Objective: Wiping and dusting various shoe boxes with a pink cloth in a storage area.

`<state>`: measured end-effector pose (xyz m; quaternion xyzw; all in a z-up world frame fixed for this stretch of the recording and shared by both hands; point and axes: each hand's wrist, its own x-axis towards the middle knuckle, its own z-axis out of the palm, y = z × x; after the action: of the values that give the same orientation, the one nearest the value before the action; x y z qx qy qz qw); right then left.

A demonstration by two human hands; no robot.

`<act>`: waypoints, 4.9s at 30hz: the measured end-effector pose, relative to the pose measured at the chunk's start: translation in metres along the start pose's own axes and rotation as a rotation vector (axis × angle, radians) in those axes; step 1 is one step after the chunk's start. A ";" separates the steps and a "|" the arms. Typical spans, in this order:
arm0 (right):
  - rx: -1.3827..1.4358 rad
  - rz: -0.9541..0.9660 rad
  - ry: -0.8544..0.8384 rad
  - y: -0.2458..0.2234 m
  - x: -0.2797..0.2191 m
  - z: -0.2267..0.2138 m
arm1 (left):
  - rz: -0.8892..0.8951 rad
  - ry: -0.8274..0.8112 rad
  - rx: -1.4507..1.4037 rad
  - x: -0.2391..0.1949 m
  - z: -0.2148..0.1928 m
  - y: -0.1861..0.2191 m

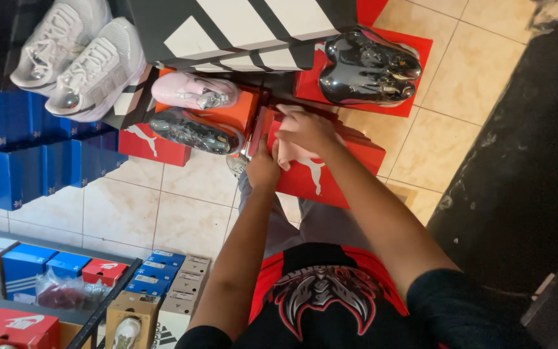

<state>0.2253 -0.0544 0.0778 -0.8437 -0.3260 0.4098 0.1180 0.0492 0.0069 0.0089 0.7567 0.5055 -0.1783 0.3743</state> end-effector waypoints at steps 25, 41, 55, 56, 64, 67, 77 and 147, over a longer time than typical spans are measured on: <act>0.246 -0.320 -0.322 0.085 -0.041 -0.056 | 0.004 0.090 0.001 -0.002 0.005 -0.004; 0.369 -0.392 -0.294 0.069 0.011 -0.018 | 0.000 0.013 -0.035 -0.006 -0.012 0.006; 0.320 -0.511 -0.234 0.037 0.071 0.036 | -0.023 -0.013 0.020 0.006 0.005 -0.007; 0.306 -0.465 -0.225 0.039 0.062 0.030 | -0.029 -0.014 0.014 0.000 -0.005 0.000; 0.012 -0.069 -0.285 0.173 -0.050 -0.053 | -0.024 -0.019 -0.057 -0.005 -0.016 0.015; -0.003 -0.078 -0.283 0.138 -0.039 -0.051 | -0.007 0.002 -0.072 0.000 -0.007 0.009; 0.193 -0.221 -0.207 0.103 -0.014 -0.020 | 0.017 0.050 -0.083 -0.001 0.003 0.000; -0.290 0.251 0.887 0.129 -0.114 0.126 | 0.726 0.238 -0.181 0.003 0.013 -0.004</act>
<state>0.1355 -0.2350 0.0076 -0.9777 -0.1939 -0.0280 0.0763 0.0477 -0.0002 -0.0028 0.8656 0.2582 0.0998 0.4171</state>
